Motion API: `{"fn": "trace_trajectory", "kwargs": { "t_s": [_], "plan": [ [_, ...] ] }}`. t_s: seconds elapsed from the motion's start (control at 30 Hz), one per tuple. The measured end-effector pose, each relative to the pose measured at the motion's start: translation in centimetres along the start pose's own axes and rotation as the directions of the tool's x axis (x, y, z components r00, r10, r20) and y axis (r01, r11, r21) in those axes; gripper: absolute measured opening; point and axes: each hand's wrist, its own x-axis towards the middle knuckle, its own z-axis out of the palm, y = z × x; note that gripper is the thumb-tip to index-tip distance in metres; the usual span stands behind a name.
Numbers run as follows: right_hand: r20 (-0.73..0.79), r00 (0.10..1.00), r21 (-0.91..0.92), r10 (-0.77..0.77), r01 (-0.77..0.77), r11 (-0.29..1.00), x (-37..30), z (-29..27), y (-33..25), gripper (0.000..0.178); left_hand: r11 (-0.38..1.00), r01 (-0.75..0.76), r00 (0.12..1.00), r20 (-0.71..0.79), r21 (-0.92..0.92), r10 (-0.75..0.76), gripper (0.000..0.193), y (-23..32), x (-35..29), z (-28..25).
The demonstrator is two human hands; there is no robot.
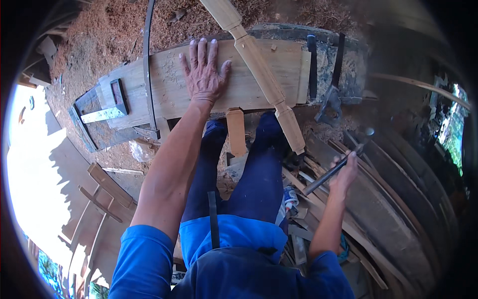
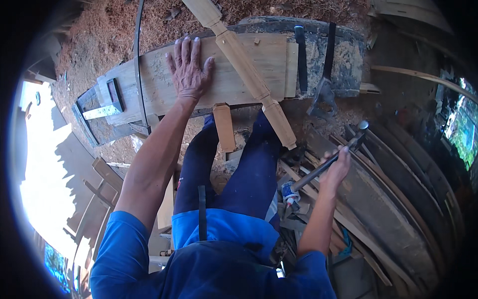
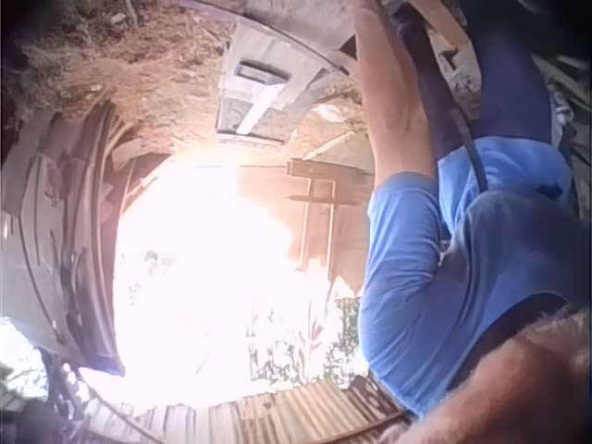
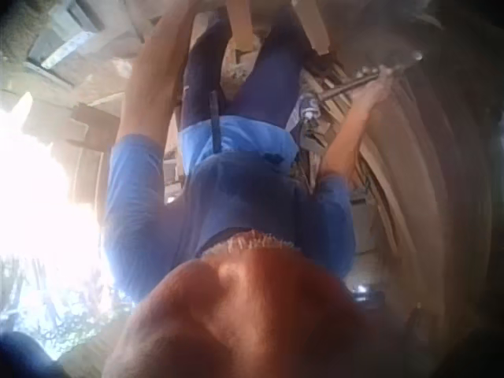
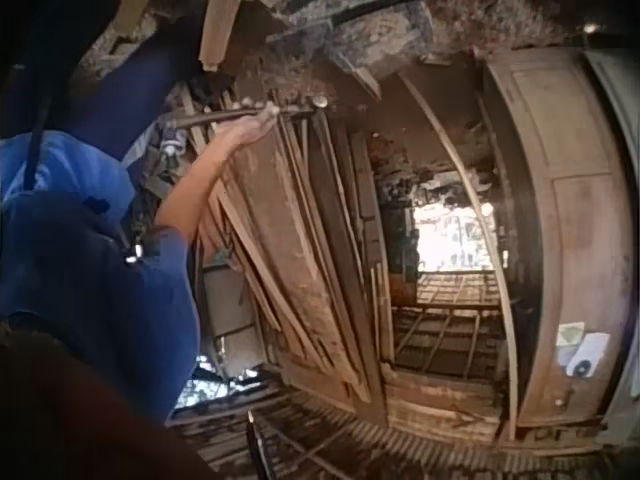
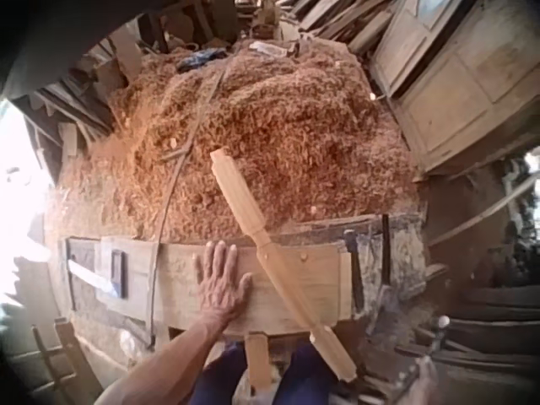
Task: The person assembles a wooden frame by joining wooden pieces together, using a hammer and a saw to fit and secure the joints.
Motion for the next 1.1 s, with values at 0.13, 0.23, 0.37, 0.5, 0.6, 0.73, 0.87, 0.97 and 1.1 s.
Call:
{"fn": "trace_trajectory", "kwargs": {
  "t_s": [0.13,0.23,0.37,0.5,0.6,0.73,0.87,0.97,1.1],
  "plan": [
    [0.392,0.766,0.414,0.509,-0.641,0.646,-12.7,-5.6,11.6,0.023,1.000,-0.028,1.000,0.004,-0.005,0.028,0.069,0.6,0.2,0.7],
    [0.633,0.419,0.446,0.651,-0.885,0.136,-18.5,-5.2,19.8,0.028,0.999,-0.039,0.999,-0.002,-0.004,0.039,0.069,0.0,0.1,0.7],
    [0.662,0.389,0.510,0.640,-0.860,-0.005,-24.1,-3.1,27.0,0.028,0.998,-0.049,0.999,0.021,-0.026,0.049,0.070,0.2,0.3,0.6],
    [0.519,0.443,0.627,0.731,-0.779,0.026,-24.9,0.4,29.0,0.030,0.998,-0.060,0.998,0.009,-0.017,0.061,0.071,0.5,0.4,0.6],
    [0.696,0.453,0.515,0.556,-0.855,0.052,-23.0,4.5,25.8,0.030,0.997,-0.073,0.997,0.016,0.020,0.073,0.073,0.4,0.3,0.8],
    [0.559,0.570,0.583,0.603,-0.787,0.204,-24.3,4.6,24.5,0.023,0.998,-0.053,0.998,0.018,0.016,0.052,0.074,0.0,0.2,1.0],
    [0.402,0.460,0.659,0.791,-0.745,0.098,-25.2,3.5,27.7,0.021,0.998,-0.059,0.998,0.020,0.024,0.059,0.074,0.9,0.4,1.0],
    [0.573,0.530,0.521,0.624,-0.824,0.222,-24.3,6.6,23.0,0.021,0.997,-0.076,0.997,0.004,0.023,0.076,0.074,0.1,0.1,0.9],
    [0.527,0.514,0.556,0.677,-0.811,0.182,-25.4,3.8,25.0,0.021,0.998,-0.063,0.998,0.027,0.022,0.063,0.074,0.8,0.5,0.8]
  ]
}}
